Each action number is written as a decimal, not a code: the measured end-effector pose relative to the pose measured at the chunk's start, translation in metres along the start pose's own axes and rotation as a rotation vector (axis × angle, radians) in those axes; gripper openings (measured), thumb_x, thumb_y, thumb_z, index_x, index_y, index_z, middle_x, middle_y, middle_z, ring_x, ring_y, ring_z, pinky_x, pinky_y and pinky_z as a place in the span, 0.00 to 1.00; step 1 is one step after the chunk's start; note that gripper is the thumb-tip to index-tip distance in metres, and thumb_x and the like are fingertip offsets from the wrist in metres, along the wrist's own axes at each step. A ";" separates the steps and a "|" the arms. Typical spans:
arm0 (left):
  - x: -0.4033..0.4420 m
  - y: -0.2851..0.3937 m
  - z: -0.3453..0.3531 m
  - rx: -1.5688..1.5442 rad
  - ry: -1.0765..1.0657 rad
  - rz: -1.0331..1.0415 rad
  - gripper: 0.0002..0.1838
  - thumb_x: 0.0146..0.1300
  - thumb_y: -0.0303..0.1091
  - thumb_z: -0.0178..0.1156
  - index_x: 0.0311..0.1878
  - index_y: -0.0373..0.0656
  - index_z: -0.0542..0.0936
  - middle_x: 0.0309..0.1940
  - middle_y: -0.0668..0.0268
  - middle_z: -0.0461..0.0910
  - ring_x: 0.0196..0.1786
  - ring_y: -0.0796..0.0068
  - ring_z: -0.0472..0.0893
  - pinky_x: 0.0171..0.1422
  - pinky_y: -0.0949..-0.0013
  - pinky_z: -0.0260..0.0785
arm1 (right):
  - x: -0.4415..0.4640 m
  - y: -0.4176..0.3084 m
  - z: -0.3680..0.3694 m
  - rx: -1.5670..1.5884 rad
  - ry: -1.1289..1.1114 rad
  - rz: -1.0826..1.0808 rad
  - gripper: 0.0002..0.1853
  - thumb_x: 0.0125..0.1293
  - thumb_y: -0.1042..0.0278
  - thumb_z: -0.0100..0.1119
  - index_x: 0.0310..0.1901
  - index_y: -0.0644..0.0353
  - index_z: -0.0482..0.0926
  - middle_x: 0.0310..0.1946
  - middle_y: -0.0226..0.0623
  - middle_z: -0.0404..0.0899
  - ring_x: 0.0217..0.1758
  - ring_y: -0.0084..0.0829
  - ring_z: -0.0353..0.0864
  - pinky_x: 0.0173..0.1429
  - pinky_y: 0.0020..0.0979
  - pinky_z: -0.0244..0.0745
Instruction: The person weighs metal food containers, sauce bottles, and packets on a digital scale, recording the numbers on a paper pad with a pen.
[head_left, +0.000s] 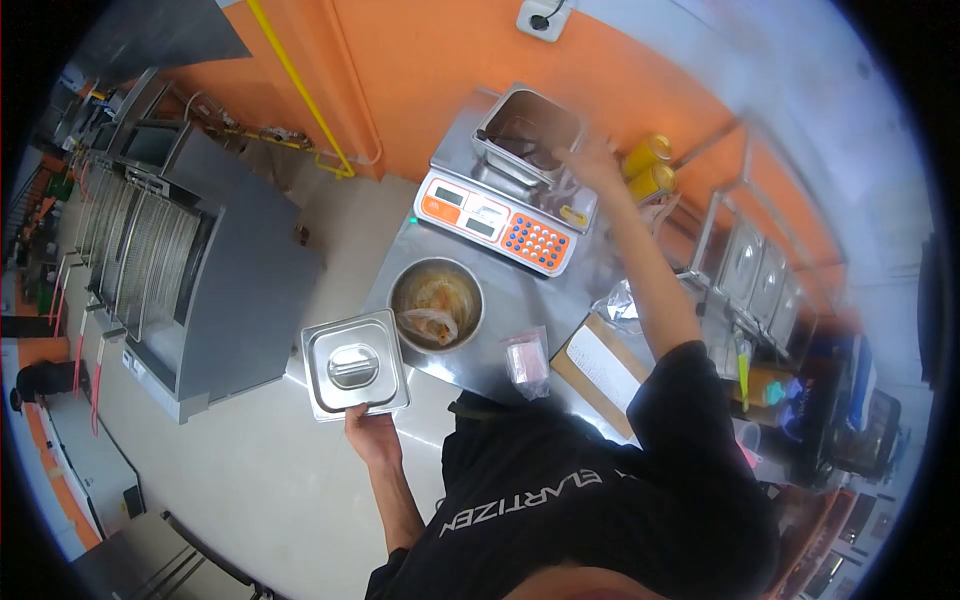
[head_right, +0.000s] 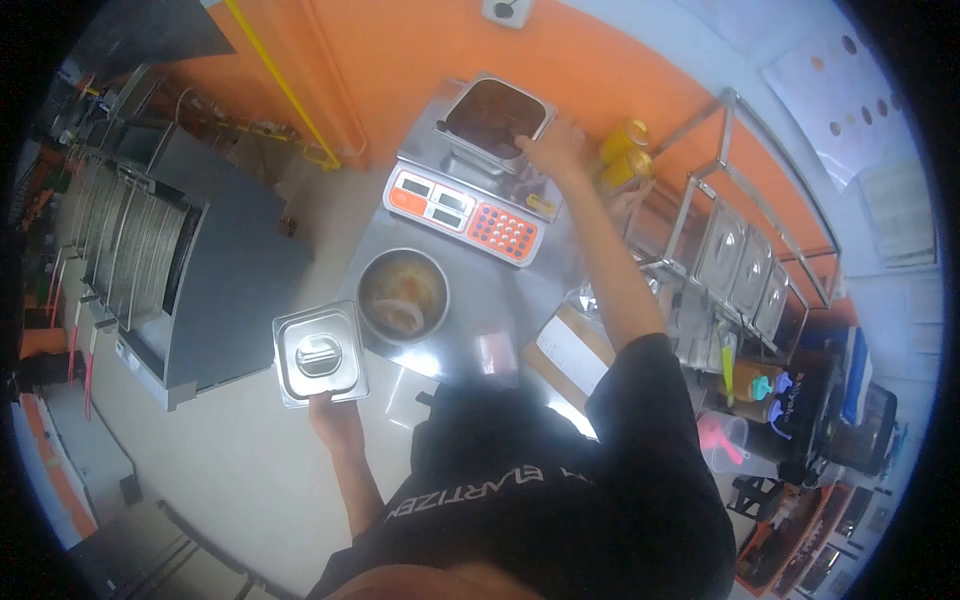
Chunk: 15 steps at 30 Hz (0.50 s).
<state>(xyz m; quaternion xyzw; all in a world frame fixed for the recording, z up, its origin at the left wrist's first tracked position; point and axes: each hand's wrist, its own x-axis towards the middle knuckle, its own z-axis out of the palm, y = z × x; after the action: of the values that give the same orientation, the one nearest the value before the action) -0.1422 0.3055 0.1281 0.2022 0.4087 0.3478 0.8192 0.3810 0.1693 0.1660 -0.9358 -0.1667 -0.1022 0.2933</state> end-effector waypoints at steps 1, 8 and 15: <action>0.002 0.000 0.005 0.011 0.008 0.004 0.27 0.66 0.25 0.54 0.69 0.31 0.71 0.66 0.58 0.73 0.71 0.60 0.71 0.77 0.53 0.63 | 0.008 -0.002 0.003 -0.142 0.029 -0.179 0.26 0.62 0.59 0.70 0.56 0.69 0.81 0.53 0.52 0.81 0.59 0.49 0.81 0.64 0.45 0.78; 0.018 -0.009 0.019 0.018 -0.008 -0.054 0.27 0.60 0.28 0.55 0.64 0.35 0.74 0.61 0.60 0.79 0.65 0.63 0.79 0.71 0.55 0.70 | 0.036 -0.067 0.034 -0.174 -0.527 -0.651 0.16 0.62 0.66 0.68 0.52 0.58 0.86 0.49 0.49 0.84 0.57 0.49 0.82 0.63 0.48 0.76; 0.009 0.001 0.033 -0.027 -0.017 -0.017 0.27 0.62 0.26 0.53 0.66 0.33 0.72 0.63 0.58 0.77 0.67 0.62 0.76 0.73 0.55 0.69 | 0.061 -0.077 -0.032 -0.031 -0.423 -0.474 0.17 0.67 0.59 0.66 0.52 0.60 0.87 0.44 0.50 0.87 0.51 0.47 0.86 0.58 0.44 0.79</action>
<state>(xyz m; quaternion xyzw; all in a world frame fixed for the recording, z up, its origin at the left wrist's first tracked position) -0.1126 0.3112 0.1435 0.1907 0.3989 0.3444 0.8282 0.4059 0.2254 0.2487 -0.8758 -0.4358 0.0265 0.2059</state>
